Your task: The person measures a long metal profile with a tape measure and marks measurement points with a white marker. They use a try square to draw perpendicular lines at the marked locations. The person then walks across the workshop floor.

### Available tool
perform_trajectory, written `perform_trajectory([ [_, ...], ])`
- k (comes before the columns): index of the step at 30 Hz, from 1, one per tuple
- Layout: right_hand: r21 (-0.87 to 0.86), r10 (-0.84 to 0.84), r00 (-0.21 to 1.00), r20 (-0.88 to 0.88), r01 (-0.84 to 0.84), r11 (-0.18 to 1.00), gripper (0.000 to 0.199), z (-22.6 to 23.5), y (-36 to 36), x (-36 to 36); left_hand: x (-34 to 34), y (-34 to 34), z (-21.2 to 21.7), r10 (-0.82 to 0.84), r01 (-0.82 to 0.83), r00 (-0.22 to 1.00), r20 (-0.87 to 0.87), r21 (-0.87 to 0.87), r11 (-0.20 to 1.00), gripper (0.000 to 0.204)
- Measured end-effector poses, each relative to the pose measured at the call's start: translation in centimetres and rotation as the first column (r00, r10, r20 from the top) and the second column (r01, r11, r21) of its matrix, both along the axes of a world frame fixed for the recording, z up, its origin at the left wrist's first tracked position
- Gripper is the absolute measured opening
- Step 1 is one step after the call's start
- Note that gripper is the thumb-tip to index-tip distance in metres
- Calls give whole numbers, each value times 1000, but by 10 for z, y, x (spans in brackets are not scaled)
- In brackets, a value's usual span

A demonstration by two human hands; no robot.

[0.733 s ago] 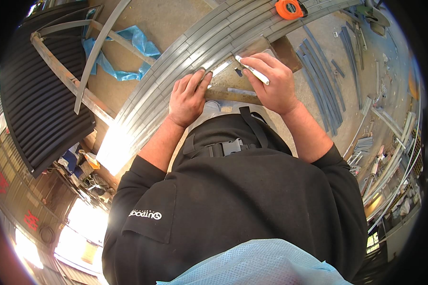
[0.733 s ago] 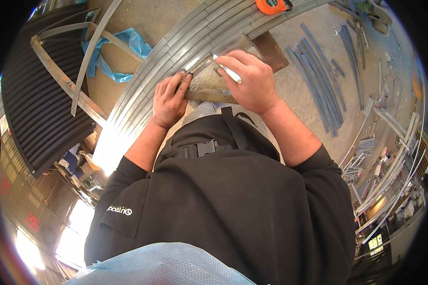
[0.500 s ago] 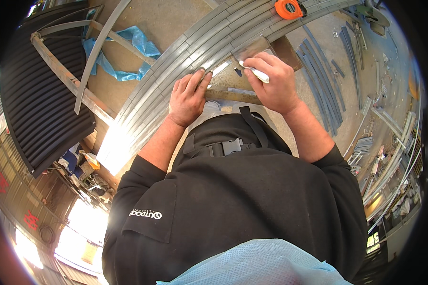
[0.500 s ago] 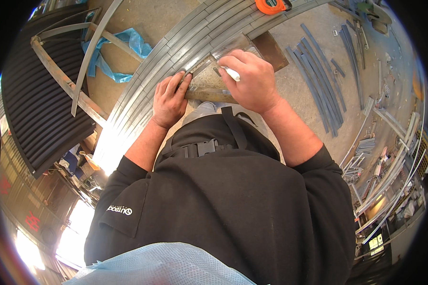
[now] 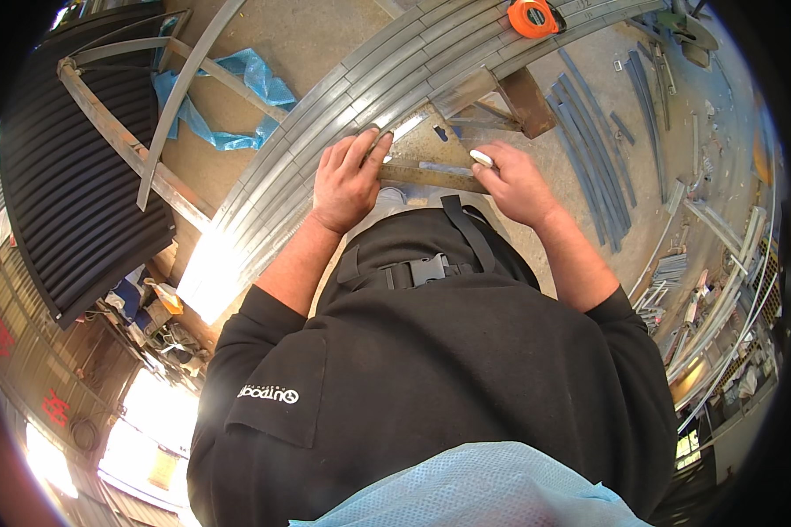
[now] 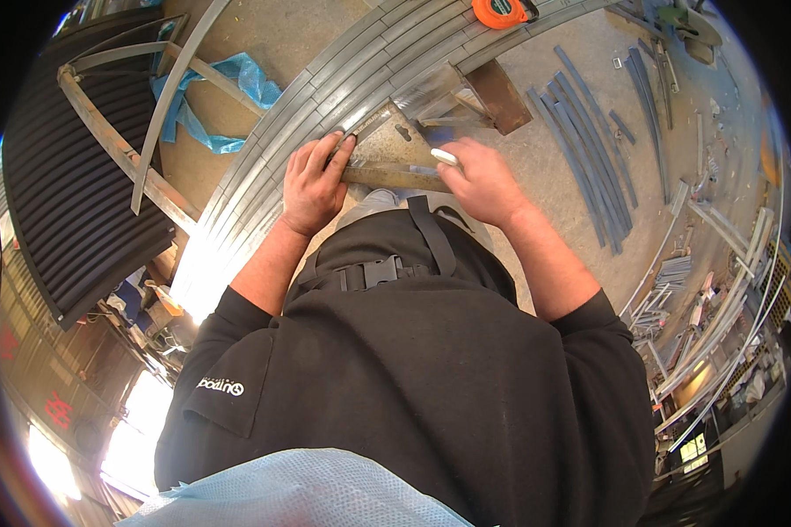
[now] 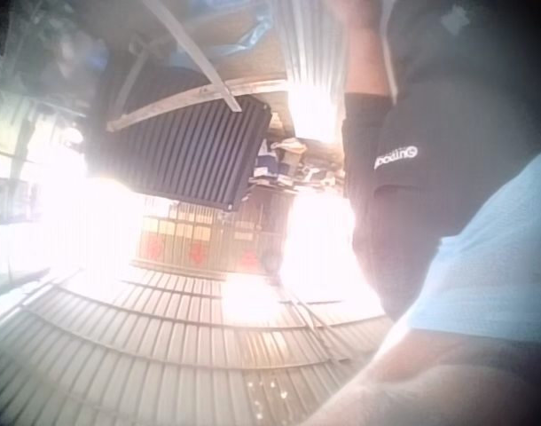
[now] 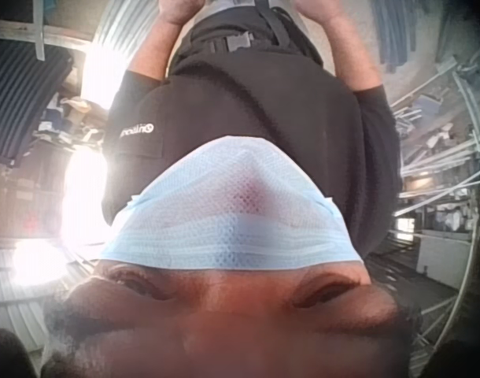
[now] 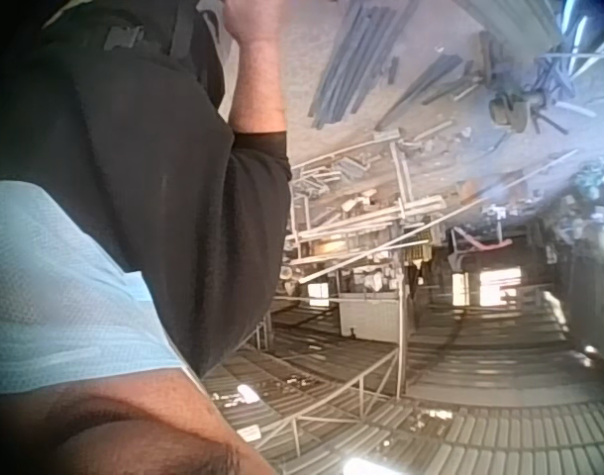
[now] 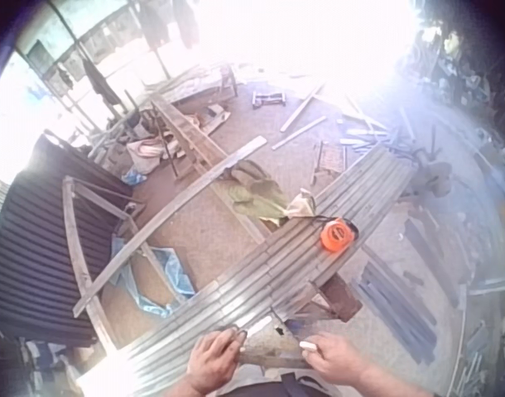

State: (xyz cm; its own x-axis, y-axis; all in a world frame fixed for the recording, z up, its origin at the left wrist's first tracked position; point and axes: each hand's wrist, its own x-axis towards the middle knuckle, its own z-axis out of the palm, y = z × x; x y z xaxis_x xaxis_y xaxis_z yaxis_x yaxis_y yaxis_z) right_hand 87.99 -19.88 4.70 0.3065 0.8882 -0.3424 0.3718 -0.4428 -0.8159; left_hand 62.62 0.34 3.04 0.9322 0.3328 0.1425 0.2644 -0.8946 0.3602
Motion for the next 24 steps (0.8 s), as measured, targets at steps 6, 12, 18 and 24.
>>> perform_trajectory([
  [6,-102,37,992,-120,-49,994,22,-8,0,-9,-2,1,8,1,-1,1000,-2,7,1000,69],
  [12,-116,51,976,-213,-77,990,19,-5,7,-23,-23,1,19,40,-41,999,-25,-40,998,68],
  [18,-81,146,973,-180,-162,983,20,-6,16,-44,-55,-2,26,86,-87,995,-50,-32,996,67],
  [24,-58,248,961,-123,-256,965,21,-6,23,-63,-79,-5,26,120,-120,992,-41,-5,993,66],
])
